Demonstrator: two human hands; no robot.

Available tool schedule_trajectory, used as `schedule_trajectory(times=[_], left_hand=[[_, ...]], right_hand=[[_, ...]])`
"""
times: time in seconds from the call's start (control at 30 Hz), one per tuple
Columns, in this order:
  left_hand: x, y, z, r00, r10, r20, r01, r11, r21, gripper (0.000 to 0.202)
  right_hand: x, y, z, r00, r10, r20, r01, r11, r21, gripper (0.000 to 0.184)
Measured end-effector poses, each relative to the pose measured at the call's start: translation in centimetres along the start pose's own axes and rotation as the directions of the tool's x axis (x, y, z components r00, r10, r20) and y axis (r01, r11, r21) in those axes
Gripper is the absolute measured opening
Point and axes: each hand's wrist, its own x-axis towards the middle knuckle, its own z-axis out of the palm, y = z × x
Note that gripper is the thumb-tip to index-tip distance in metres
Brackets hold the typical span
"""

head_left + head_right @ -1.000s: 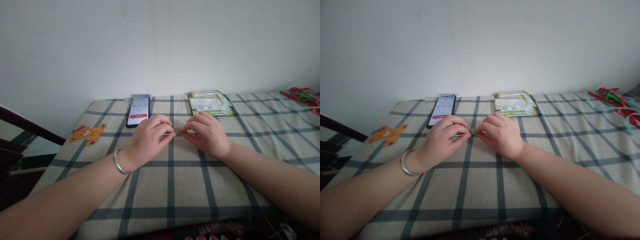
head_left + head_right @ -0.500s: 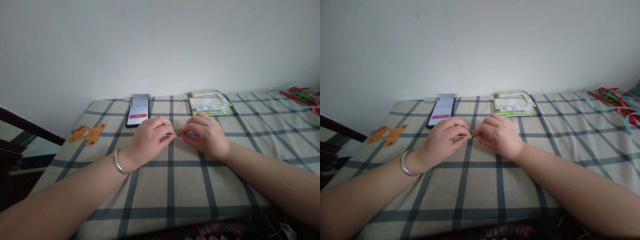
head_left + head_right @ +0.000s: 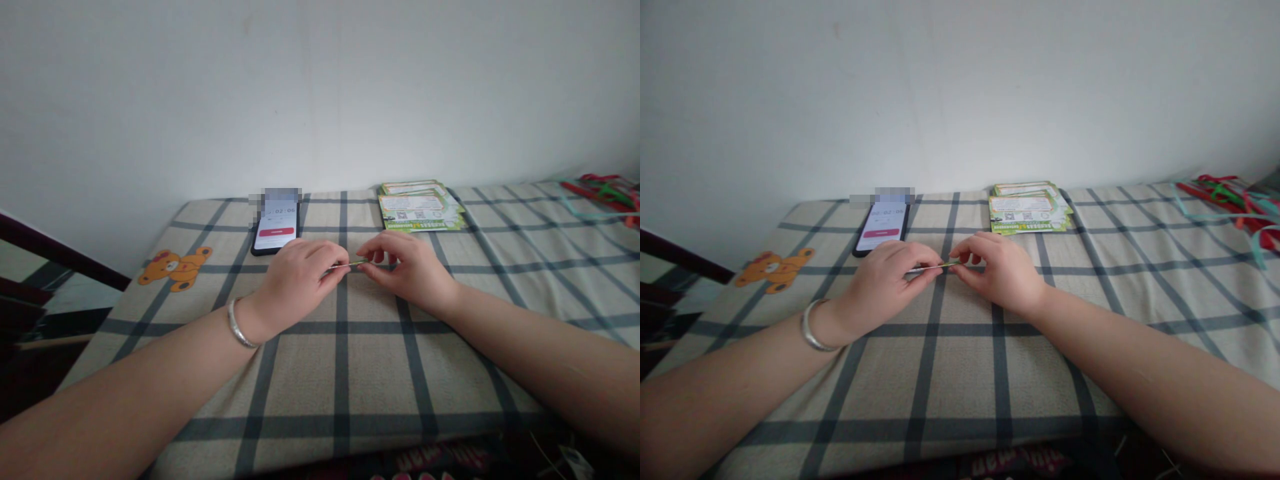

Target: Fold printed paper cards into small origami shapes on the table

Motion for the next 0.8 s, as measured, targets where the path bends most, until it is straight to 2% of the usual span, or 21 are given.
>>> schedule_trajectory(times=[0.13,0.3,0.5,0.67,0.8], left_hand=[[-0.1,0.1,0.0,1.000,-0.026,0.008,0.026,0.999,0.020,0.008],[0.0,0.1,0.0,0.995,-0.099,0.034,0.098,0.995,0.022,0.008],[0.0,-0.1,0.0,0.979,-0.203,0.018,0.203,0.979,-0.026,0.015],[0.0,-0.1,0.0,0.954,-0.300,0.019,0.301,0.952,-0.063,0.020],[-0.1,-0.1,0.1,0.943,-0.328,0.053,0.332,0.935,-0.123,0.026]], right_hand=[[0.0,-0.1,0.0,0.999,-0.016,0.029,0.016,1.000,-0.017,0.005],[-0.2,0.0,0.0,0.996,0.078,0.034,-0.078,0.997,0.000,0.007],[-0.2,0.3,-0.2,0.986,0.165,-0.020,-0.165,0.986,0.012,0.012],[0.0,0.8,-0.2,0.965,0.260,-0.022,-0.257,0.962,0.098,0.015],[0.1,1.1,-0.1,0.958,0.286,0.017,-0.285,0.945,0.163,0.014]])
